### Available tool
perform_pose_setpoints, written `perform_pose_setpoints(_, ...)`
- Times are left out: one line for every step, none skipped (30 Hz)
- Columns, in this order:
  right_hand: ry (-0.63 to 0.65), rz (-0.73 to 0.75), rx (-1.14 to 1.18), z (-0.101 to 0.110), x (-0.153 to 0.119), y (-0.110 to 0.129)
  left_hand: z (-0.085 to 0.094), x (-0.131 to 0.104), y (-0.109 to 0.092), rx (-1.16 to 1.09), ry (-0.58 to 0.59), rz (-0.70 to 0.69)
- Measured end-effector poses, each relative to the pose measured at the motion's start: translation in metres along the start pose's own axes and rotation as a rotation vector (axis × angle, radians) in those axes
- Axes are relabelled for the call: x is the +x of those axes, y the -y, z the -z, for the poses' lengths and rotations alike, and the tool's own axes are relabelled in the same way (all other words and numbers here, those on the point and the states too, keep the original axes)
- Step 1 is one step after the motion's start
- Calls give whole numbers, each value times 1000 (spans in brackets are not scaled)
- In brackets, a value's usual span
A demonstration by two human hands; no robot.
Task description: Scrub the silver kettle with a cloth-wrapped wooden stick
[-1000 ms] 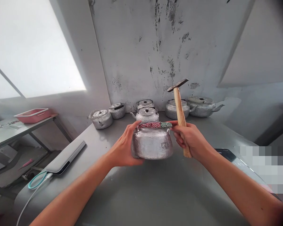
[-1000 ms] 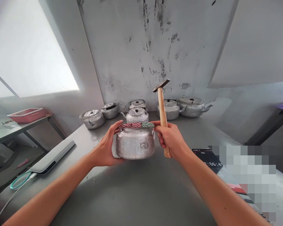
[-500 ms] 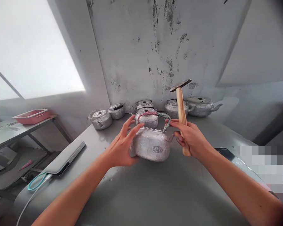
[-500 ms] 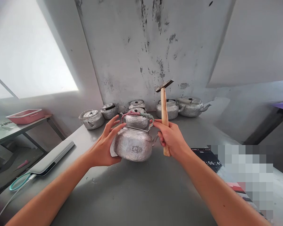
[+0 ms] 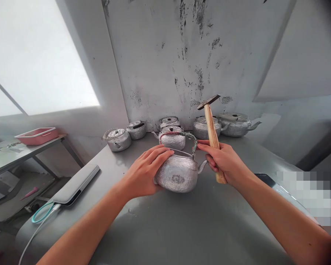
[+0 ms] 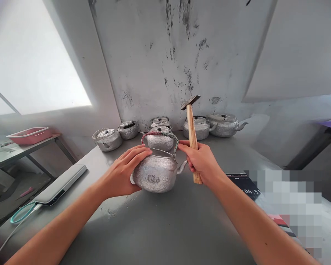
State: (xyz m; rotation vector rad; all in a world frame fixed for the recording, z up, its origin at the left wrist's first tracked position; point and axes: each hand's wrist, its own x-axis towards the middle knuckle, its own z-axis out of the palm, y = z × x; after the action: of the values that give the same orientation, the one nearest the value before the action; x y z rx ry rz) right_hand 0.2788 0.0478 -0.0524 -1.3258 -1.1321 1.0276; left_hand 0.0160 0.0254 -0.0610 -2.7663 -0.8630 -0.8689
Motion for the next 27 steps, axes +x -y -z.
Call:
perform_pose_setpoints(4,-2,-9,1,0,1,0,0,1,-2,-3,0)
perform_pose_setpoints(9,-4,-19,2,0,2,0,0,1,-3,-5,1)
perform_pose_setpoints(14,-9,-29,3,0,3,-1,0,1,-4,-7,2)
perform_pose_setpoints(19,-14,-39,4,1,4,-1,0,2,-5,-9,1)
perform_pose_setpoints(23,-21,-51,5,1,4,-1,0,2,-7,-9,3)
perform_pose_setpoints(27,-28,-62,5,1,5,-1,0,2,-10,-11,5)
perform_pose_setpoints(32,-34,-72,6,1,6,-1,1,2,-15,-13,8)
perform_pose_setpoints(37,-39,-81,7,1,7,-1,1,1,-21,-16,12)
perform_pose_setpoints(43,-44,-88,7,1,8,-1,1,1,-28,-18,17)
perform_pose_setpoints(50,-51,-94,8,2,9,-1,1,1,-34,-20,21)
perform_pose_setpoints(55,-57,-99,8,2,9,-1,0,0,-40,-23,25)
perform_pose_setpoints(60,-65,-101,9,2,10,-1,0,0,-46,-26,32)
perform_pose_setpoints(65,-73,-102,10,3,10,0,0,0,-52,-28,43)
perform_pose_setpoints(71,-82,-102,10,3,9,0,-1,0,-57,-29,60)
perform_pose_setpoints(78,-90,-101,11,4,8,1,-1,0,-61,-30,80)
perform_pose_setpoints(86,-96,-99,11,5,7,1,-1,0,-64,-30,100)
perform_pose_setpoints(95,-101,-97,11,6,6,1,-2,0,-64,-29,117)
perform_pose_setpoints(104,-104,-96,11,6,5,1,-2,0,-63,-28,129)
perform_pose_setpoints(111,-106,-97,11,7,4,1,-2,0,-61,-27,136)
perform_pose_setpoints(116,-108,-100,11,8,3,1,-2,0,-60,-24,139)
perform_pose_setpoints(119,-110,-104,10,8,2,1,-2,0,-61,-20,141)
perform_pose_setpoints(121,-112,-111,10,9,1,0,-2,0,-62,-15,145)
perform_pose_setpoints(123,-114,-118,10,9,0,0,-2,0,-63,-12,151)
perform_pose_setpoints(125,-117,-126,10,9,0,0,-2,0,-65,-9,159)
perform_pose_setpoints(127,-120,-133,10,9,0,-1,-2,0,-68,-8,168)
perform_pose_setpoints(130,-122,-139,10,9,0,-1,-2,0,-71,-9,177)
perform_pose_setpoints(133,-125,-145,10,8,-1,-1,-2,0,-76,-12,183)
